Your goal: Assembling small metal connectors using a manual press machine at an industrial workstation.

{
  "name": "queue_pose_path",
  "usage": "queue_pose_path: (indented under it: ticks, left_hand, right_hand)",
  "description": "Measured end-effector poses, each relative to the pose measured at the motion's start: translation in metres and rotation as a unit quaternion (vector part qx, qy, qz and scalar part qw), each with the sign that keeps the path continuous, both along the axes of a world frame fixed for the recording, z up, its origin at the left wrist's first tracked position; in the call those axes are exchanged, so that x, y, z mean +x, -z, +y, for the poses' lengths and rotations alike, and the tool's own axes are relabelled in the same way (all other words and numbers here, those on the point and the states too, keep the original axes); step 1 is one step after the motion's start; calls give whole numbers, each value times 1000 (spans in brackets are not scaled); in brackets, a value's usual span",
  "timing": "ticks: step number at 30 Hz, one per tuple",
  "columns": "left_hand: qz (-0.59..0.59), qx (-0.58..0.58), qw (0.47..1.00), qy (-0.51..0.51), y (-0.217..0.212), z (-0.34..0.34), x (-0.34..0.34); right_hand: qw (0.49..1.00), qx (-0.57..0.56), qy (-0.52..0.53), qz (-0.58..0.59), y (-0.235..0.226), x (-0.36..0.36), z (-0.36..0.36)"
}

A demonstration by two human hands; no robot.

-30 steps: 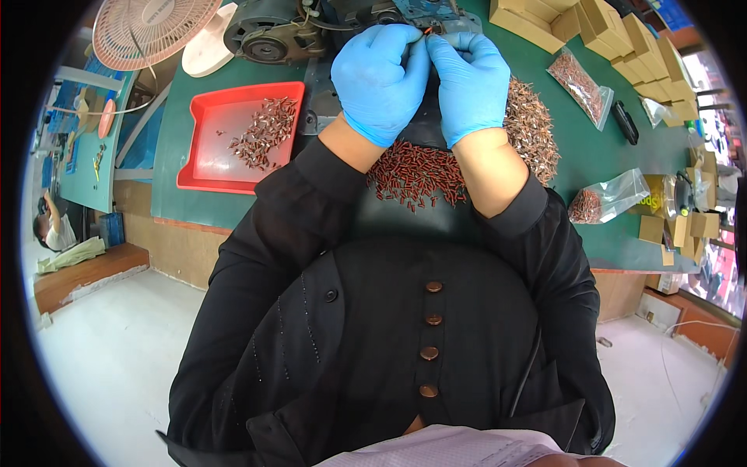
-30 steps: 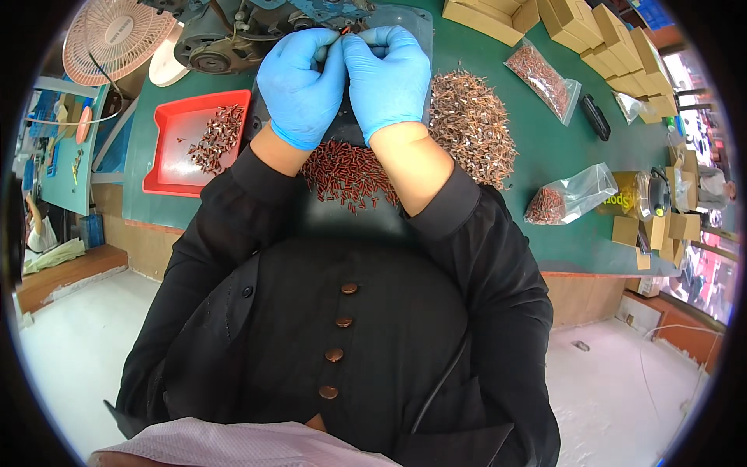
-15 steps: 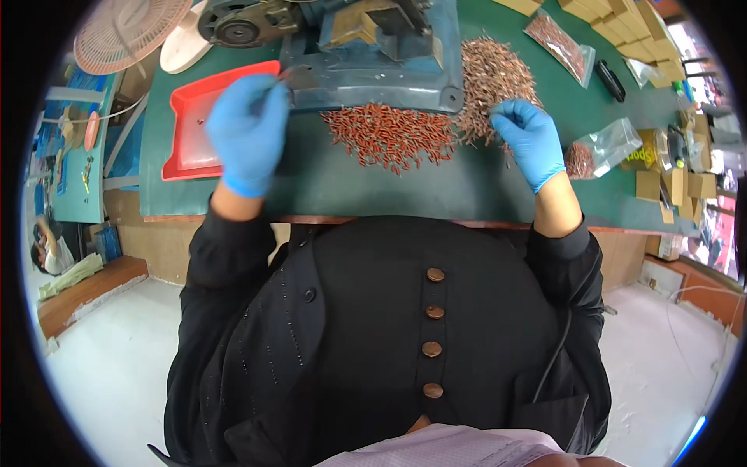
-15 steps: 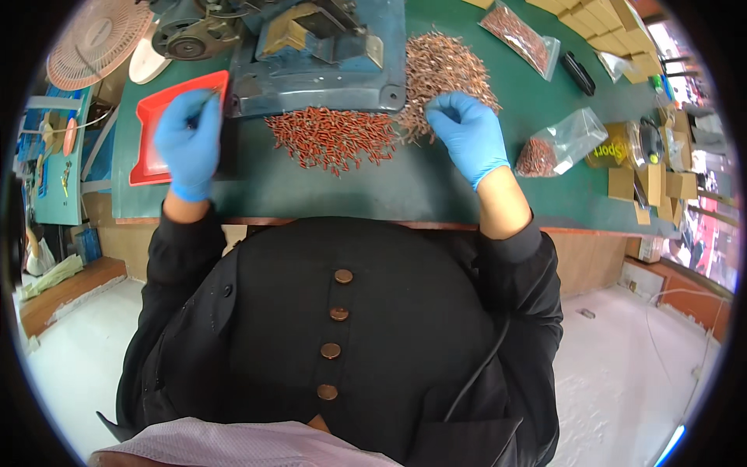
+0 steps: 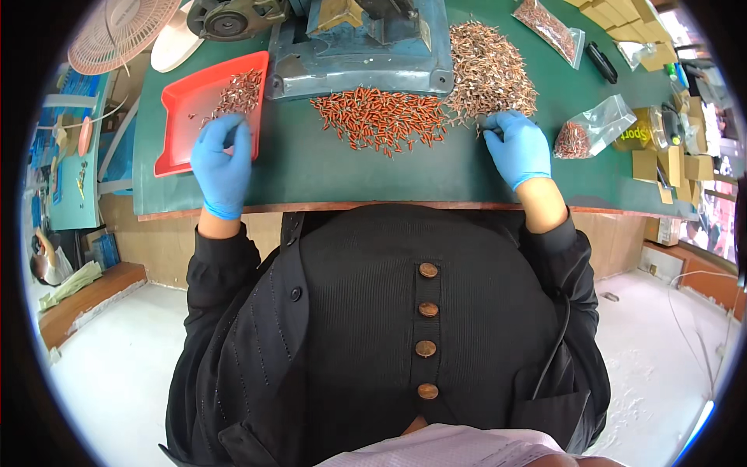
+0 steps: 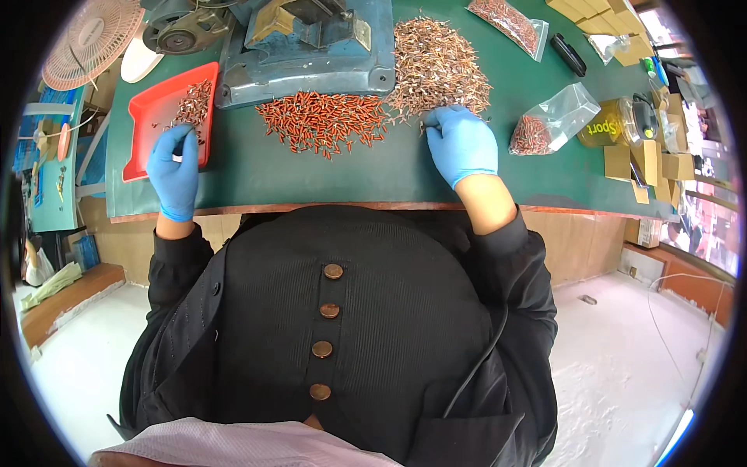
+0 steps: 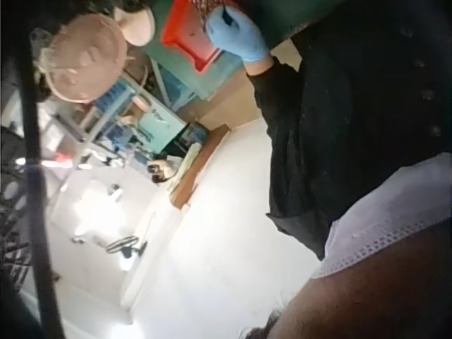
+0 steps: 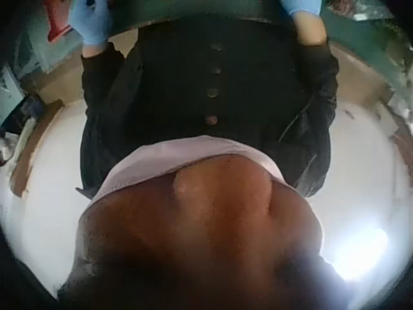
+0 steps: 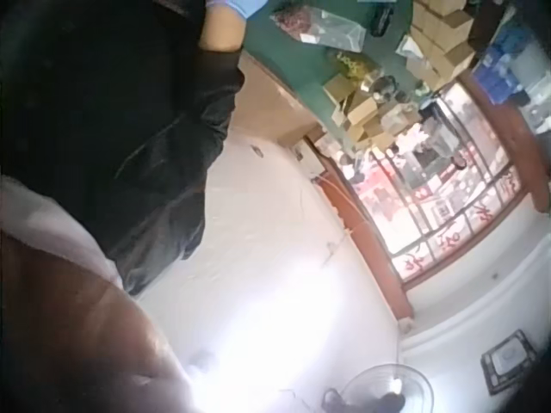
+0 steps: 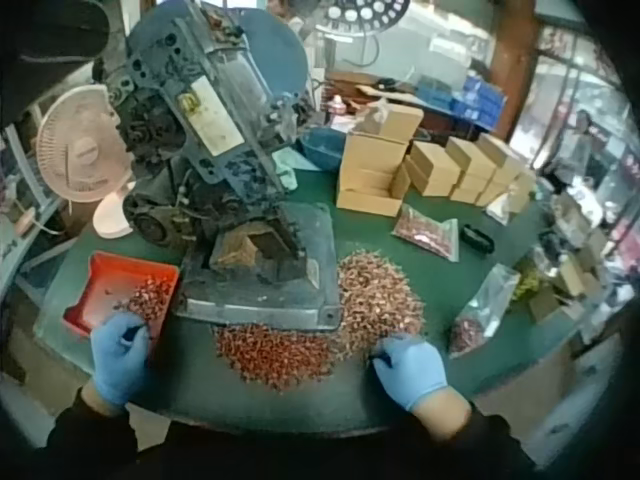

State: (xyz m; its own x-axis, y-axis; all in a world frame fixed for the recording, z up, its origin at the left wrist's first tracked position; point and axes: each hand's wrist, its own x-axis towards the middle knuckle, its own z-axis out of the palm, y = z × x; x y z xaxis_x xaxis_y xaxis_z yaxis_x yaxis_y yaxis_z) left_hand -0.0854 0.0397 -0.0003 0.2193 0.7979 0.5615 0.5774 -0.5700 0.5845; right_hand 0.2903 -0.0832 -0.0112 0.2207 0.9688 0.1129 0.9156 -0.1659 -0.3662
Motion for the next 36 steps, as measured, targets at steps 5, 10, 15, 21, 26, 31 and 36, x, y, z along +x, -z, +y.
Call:
queue_pose_path:
  ticks: [5,10,15,21,26,31,36]
  left_hand:
    - [45,38,994,94,-10,-8,30]
    - [52,42,988,136,-20,-13,58]
    - [38,26,980,194,-30,-30,81]
    - [4,-14,975,221,-36,-38,97]
    - [13,-143,922,360,-56,-52,125]
    - [-7,-125,908,400,-46,-52,137]
    - [3,-129,910,395,-12,-45,128]
  right_hand:
    - [996,-16,-85,6,-8,12,4]
    - [986,-52,-152,-33,-21,30,11]
    - [969,-40,-171,-176,-30,30,13]
    - [977,-29,-175,115,-61,14,1]
    - [937,-123,-197,262,-66,-31,6]
    - [860,-217,-142,440,-66,-51,9]
    - [826,-228,-115,503,-34,-60,10]
